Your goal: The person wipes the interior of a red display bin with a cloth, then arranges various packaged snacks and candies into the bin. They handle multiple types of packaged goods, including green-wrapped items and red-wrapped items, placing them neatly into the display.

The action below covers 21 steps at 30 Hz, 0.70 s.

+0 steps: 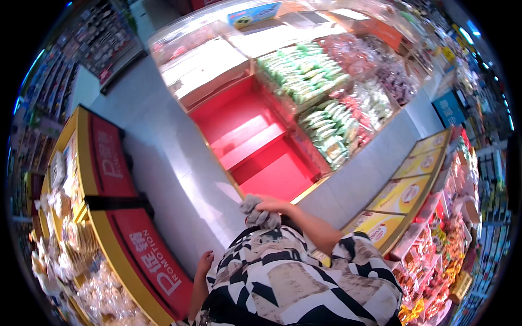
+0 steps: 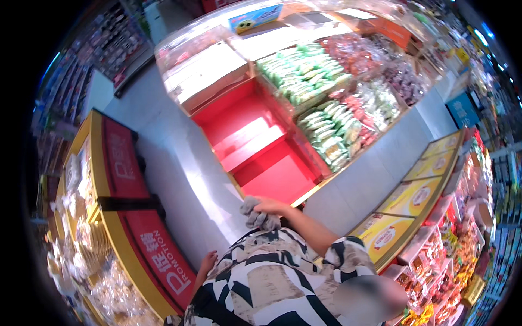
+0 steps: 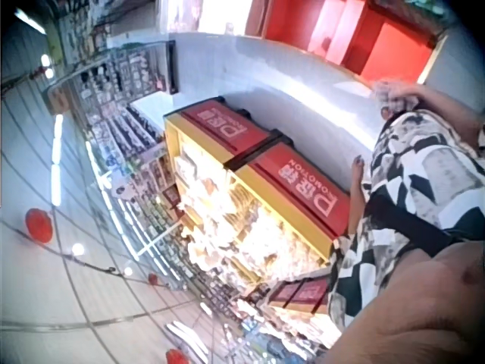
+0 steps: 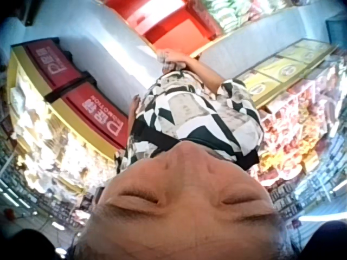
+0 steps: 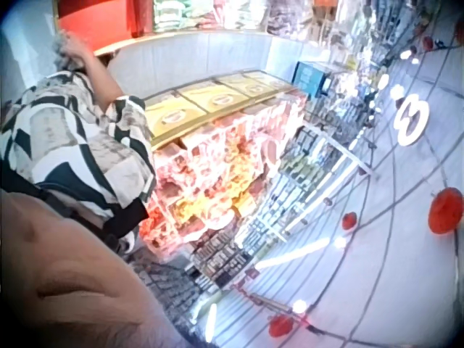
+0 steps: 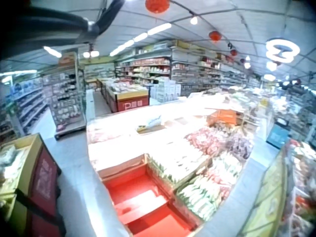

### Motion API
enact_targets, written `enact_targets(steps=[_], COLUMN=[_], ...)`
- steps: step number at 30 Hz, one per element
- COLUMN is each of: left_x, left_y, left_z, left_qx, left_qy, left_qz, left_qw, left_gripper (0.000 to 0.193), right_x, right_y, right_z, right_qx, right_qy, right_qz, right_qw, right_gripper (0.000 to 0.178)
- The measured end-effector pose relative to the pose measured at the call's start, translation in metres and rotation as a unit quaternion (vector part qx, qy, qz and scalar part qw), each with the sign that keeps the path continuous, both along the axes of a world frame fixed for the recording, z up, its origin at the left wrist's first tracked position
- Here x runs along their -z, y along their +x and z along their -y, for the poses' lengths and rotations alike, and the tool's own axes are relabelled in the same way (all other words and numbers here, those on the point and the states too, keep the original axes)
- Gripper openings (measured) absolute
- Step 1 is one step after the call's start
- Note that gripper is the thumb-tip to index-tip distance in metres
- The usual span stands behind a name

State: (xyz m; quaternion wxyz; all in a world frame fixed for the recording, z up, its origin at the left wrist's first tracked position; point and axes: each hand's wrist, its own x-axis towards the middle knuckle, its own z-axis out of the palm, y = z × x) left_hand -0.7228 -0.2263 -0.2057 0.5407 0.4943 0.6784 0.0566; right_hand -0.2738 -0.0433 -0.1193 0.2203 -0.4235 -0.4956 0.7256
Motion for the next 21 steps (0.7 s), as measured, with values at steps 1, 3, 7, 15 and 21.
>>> enact_targets(steps=[1,3,7,15,21], left_x=[0.000,0.009,-0.034,-0.036,-0.045], left_y=[-0.007,-0.009,0.026,0.020,0.040], left_z=[0.008,0.004,-0.017,0.055,0.136], left_qx=[0.001,0.001,-0.054,-0.128,-0.255], left_qy=[0.011,0.028,0.035,0.026,0.002], left_qz=[-0.023,-0.056,-0.042,-0.050,-0.069], left_qw=[1.000,0.998,0.997,0.990,0.965], left_gripper=[0.034,0.035,0.035,0.036,0.034], right_x=[-0.044,-0.122,-0.148,-0.054,-0.040], right_y=[0.001,0.002,0.040,0.025,-0.016], right_z=[-0.008,-0.039,-0.125,-0.258,-0.345], right_qx=[0.010,0.054,0.192,0.128,0.136], right_qy=[-0.154,0.111,0.290,0.272,0.286], right_qz=[-0.066,-0.036,0.193,0.646,0.649], right_qw=[0.986,0.992,0.917,0.702,0.692], right_gripper=[0.059,0.048,0.053,0.075,0.076])
